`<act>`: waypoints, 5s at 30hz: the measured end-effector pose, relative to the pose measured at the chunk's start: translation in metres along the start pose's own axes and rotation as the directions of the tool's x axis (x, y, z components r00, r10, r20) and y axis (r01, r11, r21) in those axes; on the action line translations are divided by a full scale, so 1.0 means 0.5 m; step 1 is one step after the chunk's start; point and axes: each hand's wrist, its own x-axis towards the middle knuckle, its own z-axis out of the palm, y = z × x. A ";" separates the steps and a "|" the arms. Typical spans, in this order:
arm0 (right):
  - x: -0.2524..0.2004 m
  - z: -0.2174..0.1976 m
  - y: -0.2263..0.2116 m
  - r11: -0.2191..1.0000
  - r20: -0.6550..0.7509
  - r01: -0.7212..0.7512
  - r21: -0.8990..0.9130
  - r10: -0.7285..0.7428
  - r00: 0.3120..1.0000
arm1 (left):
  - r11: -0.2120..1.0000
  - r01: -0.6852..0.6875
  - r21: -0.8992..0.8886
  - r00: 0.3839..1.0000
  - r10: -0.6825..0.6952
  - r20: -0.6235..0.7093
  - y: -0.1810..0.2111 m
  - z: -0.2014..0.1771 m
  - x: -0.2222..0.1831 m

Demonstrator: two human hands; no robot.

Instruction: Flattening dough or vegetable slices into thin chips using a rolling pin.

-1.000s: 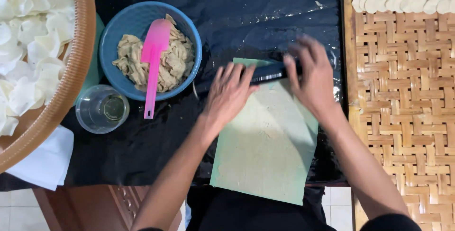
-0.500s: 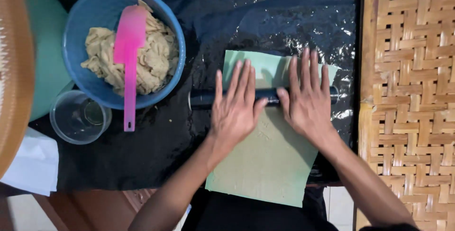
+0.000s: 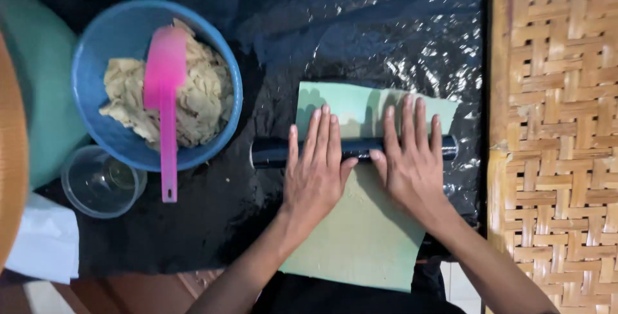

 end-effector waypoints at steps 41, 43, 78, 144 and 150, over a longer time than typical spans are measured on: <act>0.122 -0.039 -0.082 0.935 -0.436 0.345 0.079 -0.279 0.856 | 0.814 0.528 0.242 0.843 -0.469 -0.262 -0.212 -0.385 -0.104; 0.120 -0.035 -0.103 0.928 -0.448 0.358 0.099 -0.279 0.849 | 0.769 0.570 0.290 0.820 -0.553 -0.146 -0.187 -0.424 -0.121; 0.216 0.052 -0.306 0.638 -0.371 0.356 0.683 -0.116 0.921 | 0.761 0.547 0.348 0.836 -0.475 -0.275 -0.226 -0.302 -0.045; 0.236 0.070 -0.286 0.440 -0.326 0.296 0.848 -0.008 0.945 | 0.879 0.474 -0.059 0.865 -0.477 -0.157 -0.122 -0.247 -0.085; 0.235 0.084 -0.276 0.500 -0.367 0.317 0.806 0.003 0.930 | 0.864 0.503 -0.008 0.855 -0.500 -0.137 -0.125 -0.249 -0.071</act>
